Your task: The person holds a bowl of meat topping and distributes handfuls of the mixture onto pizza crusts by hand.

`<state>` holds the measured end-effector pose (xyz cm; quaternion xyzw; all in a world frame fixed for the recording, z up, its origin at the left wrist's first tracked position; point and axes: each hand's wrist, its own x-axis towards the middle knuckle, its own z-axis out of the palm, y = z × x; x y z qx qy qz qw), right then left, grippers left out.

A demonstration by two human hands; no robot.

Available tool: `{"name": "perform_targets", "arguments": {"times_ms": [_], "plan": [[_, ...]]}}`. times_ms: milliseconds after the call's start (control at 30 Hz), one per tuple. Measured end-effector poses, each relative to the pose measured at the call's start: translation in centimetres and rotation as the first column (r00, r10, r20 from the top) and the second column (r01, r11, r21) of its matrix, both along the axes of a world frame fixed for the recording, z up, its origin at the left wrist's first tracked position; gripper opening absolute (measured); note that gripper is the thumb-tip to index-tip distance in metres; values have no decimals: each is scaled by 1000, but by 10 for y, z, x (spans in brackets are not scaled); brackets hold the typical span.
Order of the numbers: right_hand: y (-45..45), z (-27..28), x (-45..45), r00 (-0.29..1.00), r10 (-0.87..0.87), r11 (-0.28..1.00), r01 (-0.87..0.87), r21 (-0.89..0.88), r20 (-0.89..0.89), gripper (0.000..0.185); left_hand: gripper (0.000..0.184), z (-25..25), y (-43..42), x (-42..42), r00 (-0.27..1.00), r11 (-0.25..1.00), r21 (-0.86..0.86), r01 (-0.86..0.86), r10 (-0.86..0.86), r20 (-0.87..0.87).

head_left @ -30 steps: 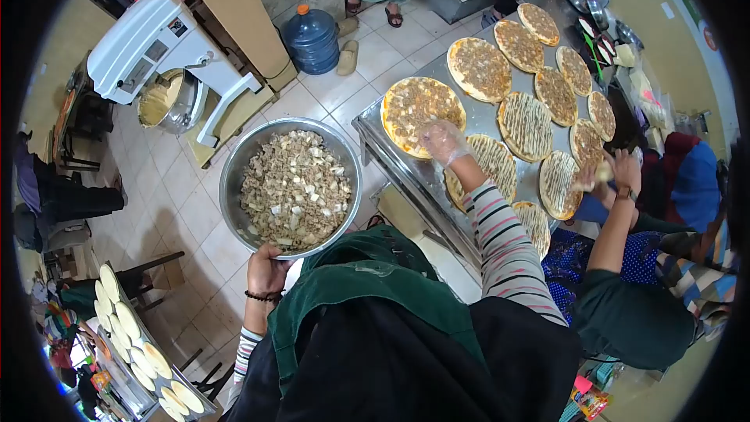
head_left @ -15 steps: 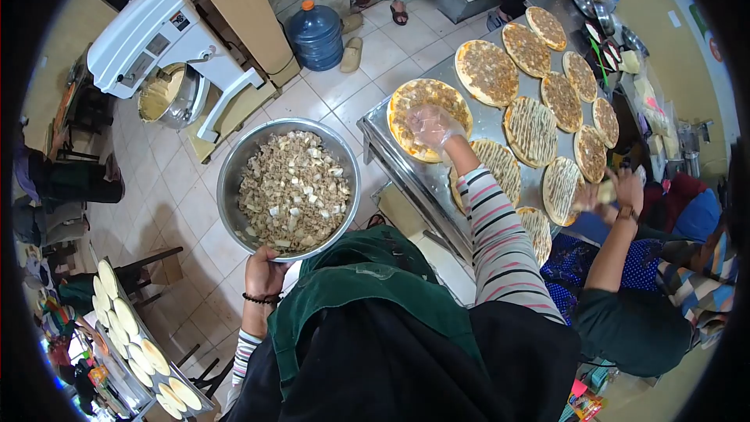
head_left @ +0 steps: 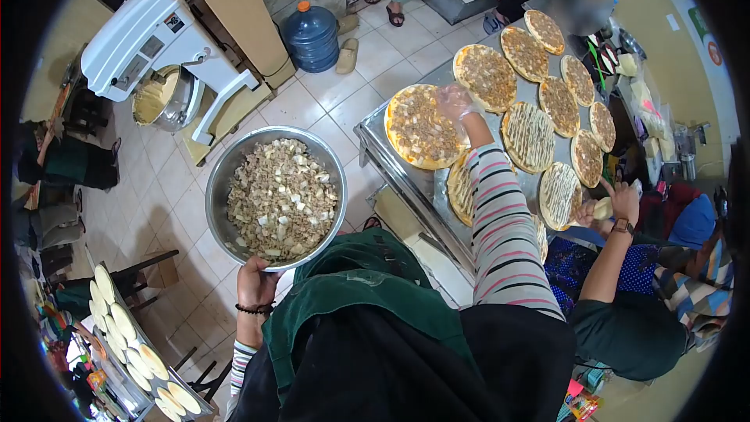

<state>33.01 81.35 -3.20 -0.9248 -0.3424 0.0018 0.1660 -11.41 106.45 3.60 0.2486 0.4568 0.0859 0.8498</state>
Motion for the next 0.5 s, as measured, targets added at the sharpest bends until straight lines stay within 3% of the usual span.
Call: {"name": "perform_targets", "arguments": {"times_ms": [33, 67, 100, 133, 167, 200, 233, 267, 300, 333, 367, 433, 467, 500], "plan": [[1, -12, 8, 1000, 1, 1000, -1, -3, -4, 24, 30, -2, 3, -3, 999, 999, 5, 38, -38, -6], [9, -15, 12, 959, 160, 975, -117, -186, 234, 24, 43, -2, 3, -5, 997, 997, 9, 78, -78, -15], [11, -17, 12, 839, 344, 906, -179, -384, 421, 23, 43, -1, 1, -5, 996, 997, 4, 82, -81, -22], [5, -17, 12, 844, 342, 905, -178, -386, 414, 23, 28, 3, -1, -3, 999, 999, 15, 32, -32, -24], [-3, -13, 16, 920, 269, 921, -160, -355, 285, 20, 16, 6, -3, -2, 1000, 999, 26, -18, 18, -24], [-9, -10, 17, 970, 195, 935, -138, -327, 148, 18, 17, 5, -2, -5, 1000, 1000, 15, -18, 18, -17], [-17, -8, 16, 971, 194, 934, -139, -328, 142, 18, 17, 6, -3, -5, 1000, 1000, 13, -16, 17, -23], [-30, -4, 16, 990, 31, 973, -62, -222, -141, 14, 21, 6, -5, -6, 1000, 1000, 9, -21, 21, -9], [-34, 10, 7, 900, -104, 989, 48, -141, -423, 11, 25, 7, -6, -7, 1000, 1000, 6, -25, 25, 6], [-42, 24, -9, 861, -258, 965, 250, -78, -439, 7, 25, 9, -8, -6, 1000, 1000, 6, -26, 26, 7], [-52, 9, -5, 861, -258, 965, 249, -78, -438, 7, 30, 11, -10, -5, 1000, 1000, 12, -26, 26, 6], [-78, -28, 3, 659, -70, 876, 400, 269, -749, 7, 35, 11, -14, -4, 1000, 1000, 19, -22, 22, 7], [-74, -21, -8, 920, -251, 958, 281, 60, -302, 6, 37, 10, -14, -5, 1000, 1000, 22, -13, 13, 21], [-75, -28, -5, 920, -251, 957, 282, 63, -301, 6, 40, 10, -16, -4, 999, 1000, 27, -6, 5, 35]]}}
